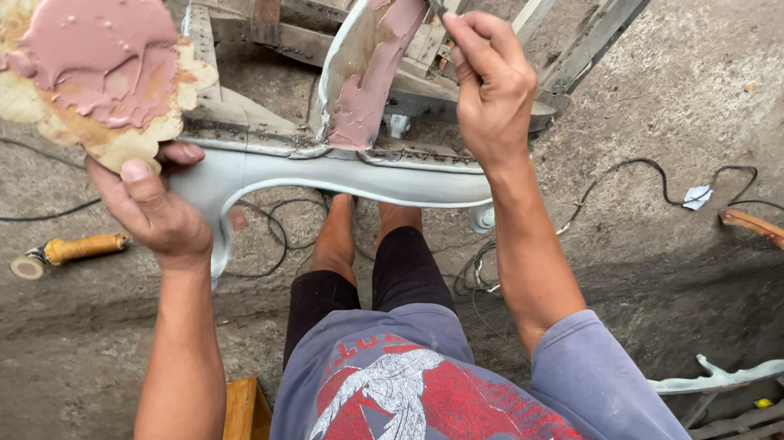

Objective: The person uses a putty knife to apply pink filler paste from a wooden palette onto the curved frame of a light blue chair. The person repeatedly scoops filler and spreads it along the chair's side and backrest areas.

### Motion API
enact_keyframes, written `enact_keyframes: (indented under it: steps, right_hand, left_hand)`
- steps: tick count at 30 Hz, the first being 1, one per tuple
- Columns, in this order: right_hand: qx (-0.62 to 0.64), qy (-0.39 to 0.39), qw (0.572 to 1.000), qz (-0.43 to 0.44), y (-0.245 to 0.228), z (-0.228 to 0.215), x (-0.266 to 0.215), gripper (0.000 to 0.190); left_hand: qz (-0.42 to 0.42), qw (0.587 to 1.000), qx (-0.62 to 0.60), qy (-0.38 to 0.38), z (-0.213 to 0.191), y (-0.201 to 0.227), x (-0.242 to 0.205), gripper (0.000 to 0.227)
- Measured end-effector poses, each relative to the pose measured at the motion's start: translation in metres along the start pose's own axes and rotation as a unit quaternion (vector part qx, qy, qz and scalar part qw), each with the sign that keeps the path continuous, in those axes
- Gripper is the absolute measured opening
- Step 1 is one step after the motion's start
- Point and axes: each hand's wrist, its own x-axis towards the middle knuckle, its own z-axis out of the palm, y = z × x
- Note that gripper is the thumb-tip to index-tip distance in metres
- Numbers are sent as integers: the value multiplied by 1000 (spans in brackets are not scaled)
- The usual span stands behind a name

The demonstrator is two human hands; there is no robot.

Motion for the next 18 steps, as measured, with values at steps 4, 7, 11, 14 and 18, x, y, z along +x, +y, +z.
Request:
enact_keyframes:
  steps: [4,7,11,14,18]
  right_hand:
    - [-45,-76,994,-56,-37,-8,-10,37]
    - [25,-82,996,-28,-73,4,-22,34]
    - [48,-87,992,-79,-116,28,-19,31]
    - [40,-83,989,-113,-130,50,-12,29]
    - [37,-99,988,-116,-139,64,-1,28]
  left_hand:
    - [-14,1000,1,6,2,-6,-5,47]
    - [-45,997,52,31,19,-2,-6,54]
    - [-25,998,63,-12,21,21,-1,47]
    - [-14,999,41,-21,26,32,2,43]
    - [-6,1000,25,-14,27,37,4,46]
